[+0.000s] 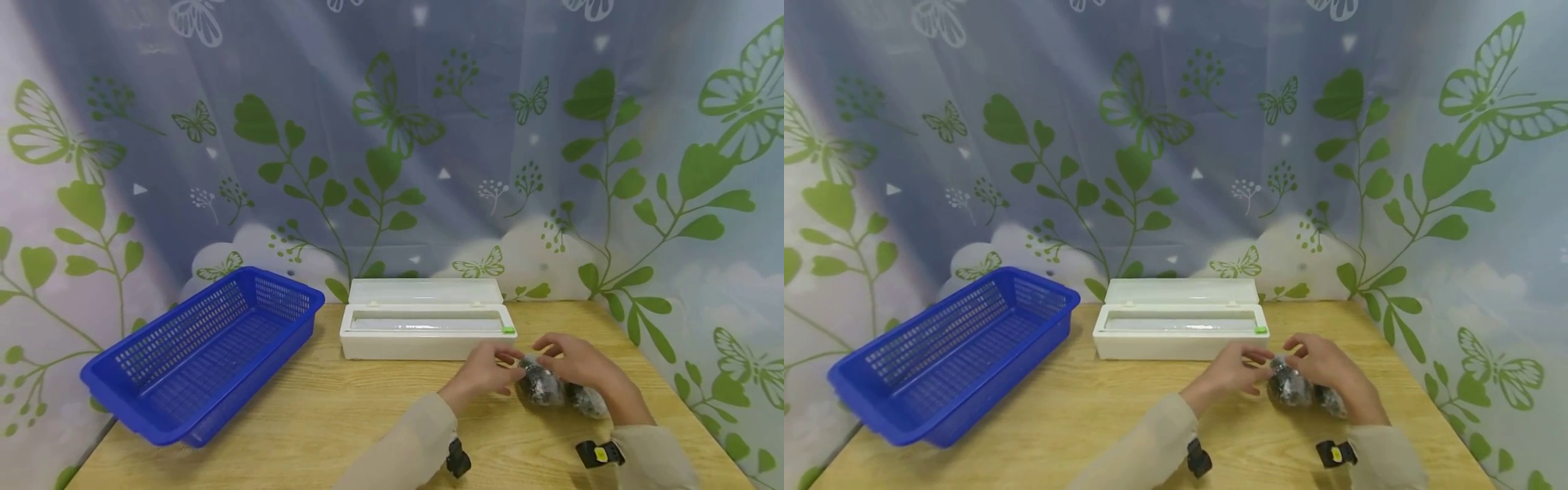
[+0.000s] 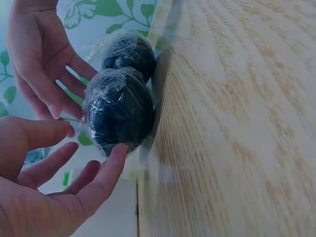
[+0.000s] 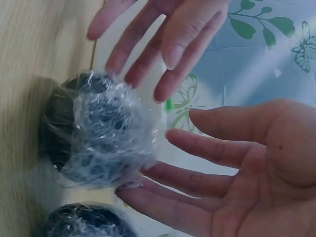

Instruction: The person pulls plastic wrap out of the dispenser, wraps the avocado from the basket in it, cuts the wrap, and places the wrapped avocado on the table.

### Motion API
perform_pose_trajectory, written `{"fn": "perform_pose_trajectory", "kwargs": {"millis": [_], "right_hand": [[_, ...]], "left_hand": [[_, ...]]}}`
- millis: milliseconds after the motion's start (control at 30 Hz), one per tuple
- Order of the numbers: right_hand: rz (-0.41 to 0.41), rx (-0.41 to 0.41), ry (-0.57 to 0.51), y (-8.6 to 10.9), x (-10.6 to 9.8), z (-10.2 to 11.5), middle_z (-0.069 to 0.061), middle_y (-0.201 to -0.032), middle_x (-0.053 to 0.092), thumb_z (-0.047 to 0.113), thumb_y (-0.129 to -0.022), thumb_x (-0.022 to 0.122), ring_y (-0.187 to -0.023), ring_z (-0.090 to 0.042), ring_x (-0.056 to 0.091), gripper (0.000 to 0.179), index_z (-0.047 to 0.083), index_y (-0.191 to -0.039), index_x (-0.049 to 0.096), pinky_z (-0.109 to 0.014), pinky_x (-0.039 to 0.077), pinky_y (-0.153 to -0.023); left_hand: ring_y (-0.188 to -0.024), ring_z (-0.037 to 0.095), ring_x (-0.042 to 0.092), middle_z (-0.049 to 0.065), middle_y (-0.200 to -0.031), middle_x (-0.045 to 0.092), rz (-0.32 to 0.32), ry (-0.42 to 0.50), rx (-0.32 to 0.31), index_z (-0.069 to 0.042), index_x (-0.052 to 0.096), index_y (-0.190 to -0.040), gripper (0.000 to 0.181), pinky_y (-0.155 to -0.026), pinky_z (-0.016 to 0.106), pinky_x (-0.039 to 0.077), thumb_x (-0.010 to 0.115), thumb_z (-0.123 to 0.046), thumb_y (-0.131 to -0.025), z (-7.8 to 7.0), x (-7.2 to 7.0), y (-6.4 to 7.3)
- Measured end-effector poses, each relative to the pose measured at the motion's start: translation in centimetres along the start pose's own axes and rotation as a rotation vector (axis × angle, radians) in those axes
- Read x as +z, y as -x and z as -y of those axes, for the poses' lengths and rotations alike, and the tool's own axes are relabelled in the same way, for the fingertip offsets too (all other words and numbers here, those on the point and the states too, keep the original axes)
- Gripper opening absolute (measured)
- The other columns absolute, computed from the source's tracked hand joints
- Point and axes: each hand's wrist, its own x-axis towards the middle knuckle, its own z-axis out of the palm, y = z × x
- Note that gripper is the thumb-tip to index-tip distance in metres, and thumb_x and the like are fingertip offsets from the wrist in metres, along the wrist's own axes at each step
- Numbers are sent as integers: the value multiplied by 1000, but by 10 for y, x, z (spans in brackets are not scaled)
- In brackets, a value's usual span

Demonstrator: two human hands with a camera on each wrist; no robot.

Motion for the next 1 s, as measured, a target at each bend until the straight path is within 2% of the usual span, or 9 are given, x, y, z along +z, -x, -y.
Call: {"fn": "perform_pose_trajectory", "kwargs": {"millis": [133,233,467,567,733,1000], "right_hand": [[-20,-28,46,4,-5,3,-29,-115,59,22,-96,56,-87,-28,63,37,-4,-123,53,-38,53,-67],[-50,-61,94,8,-8,6,-27,-114,61,24,-96,56,-97,-34,63,37,-2,-121,55,-39,54,-69],[-77,-98,128,12,-9,13,-23,-117,62,32,-96,55,-105,-39,60,40,1,-121,56,-43,54,-75],[-77,-116,132,11,-5,19,-21,-117,62,33,-96,55,-106,-38,60,40,2,-121,57,-44,54,-77],[-49,-142,97,10,5,26,-18,-116,63,33,-96,56,-106,-36,60,38,4,-120,58,-43,54,-76],[-14,-183,47,4,19,37,-18,-120,62,30,-96,57,-108,-35,60,35,4,-120,58,-42,54,-79]], "left_hand": [[-83,12,63,11,-115,61,13,-16,5,-12,68,-112,25,-61,33,59,68,-13,-87,-2,-4,4],[-85,11,63,8,-115,62,24,-19,-5,-14,68,-112,25,-63,33,59,68,-14,-88,0,-9,6],[-90,12,65,5,-114,63,58,-64,25,-16,68,-113,25,-63,30,58,67,-16,-88,6,-32,15],[-93,13,65,4,-115,62,53,-87,22,-20,68,-111,23,-64,29,58,67,-16,-89,7,-42,22],[-98,17,65,11,-122,60,73,-84,16,-19,67,-115,25,-68,32,58,66,-16,-90,6,-59,33],[-99,16,64,1,-119,62,105,-86,48,-21,65,-118,27,-73,36,59,64,-18,-91,-1,-81,46]]}}
